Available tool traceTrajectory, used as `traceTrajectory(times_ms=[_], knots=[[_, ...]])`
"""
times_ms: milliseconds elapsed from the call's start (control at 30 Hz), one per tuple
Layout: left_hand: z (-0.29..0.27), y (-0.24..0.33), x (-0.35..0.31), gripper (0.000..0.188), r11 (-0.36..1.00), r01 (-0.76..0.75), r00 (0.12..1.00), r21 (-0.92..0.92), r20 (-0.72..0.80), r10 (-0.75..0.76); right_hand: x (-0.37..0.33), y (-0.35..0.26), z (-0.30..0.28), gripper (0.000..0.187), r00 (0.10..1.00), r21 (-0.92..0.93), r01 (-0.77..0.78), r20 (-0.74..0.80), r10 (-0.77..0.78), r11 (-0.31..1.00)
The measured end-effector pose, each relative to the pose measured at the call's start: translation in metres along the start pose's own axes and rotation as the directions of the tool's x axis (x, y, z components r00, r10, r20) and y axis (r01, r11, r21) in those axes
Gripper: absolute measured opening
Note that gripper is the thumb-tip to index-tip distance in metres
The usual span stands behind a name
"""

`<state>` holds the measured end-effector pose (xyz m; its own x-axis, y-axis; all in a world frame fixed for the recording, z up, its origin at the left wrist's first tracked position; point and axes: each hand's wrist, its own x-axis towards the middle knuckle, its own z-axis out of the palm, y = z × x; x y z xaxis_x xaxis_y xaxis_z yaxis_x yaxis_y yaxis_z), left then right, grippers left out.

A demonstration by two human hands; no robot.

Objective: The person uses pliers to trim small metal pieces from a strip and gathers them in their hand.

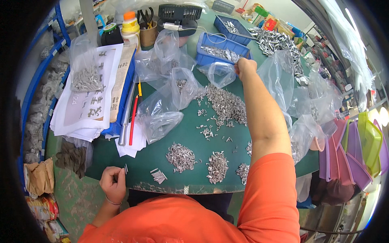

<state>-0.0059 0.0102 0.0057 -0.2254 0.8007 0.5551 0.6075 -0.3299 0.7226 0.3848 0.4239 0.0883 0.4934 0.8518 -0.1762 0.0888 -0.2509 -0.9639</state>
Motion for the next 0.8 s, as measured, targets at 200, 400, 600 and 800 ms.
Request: traceTrajectory(times_ms=[200, 400, 600, 800], knots=[[0.002, 0.001, -0.001, 0.015, 0.999, -0.046, 0.999, 0.023, -0.003, 0.047, -0.001, 0.002, 0.005, 0.009, 0.986, 0.065, 0.160, -0.053, -0.157, 0.985], [0.003, -0.008, -0.003, 0.012, 0.997, -0.075, 0.996, 0.031, -0.055, 0.077, 0.049, 0.006, -0.004, 0.003, 0.932, 0.076, 0.358, -0.085, -0.352, 0.931], [-0.001, -0.003, 0.010, 0.009, 0.985, 0.133, 0.991, -0.112, 0.024, -0.131, -0.120, -0.015, -0.024, 0.024, 0.911, 0.332, 0.235, 0.254, -0.326, 0.914], [-0.012, 0.011, 0.019, 0.014, 0.969, 0.219, 0.952, 0.118, 0.194, -0.238, -0.293, 0.050, -0.049, 0.023, 0.726, 0.242, 0.176, 0.622, -0.292, 0.954]])
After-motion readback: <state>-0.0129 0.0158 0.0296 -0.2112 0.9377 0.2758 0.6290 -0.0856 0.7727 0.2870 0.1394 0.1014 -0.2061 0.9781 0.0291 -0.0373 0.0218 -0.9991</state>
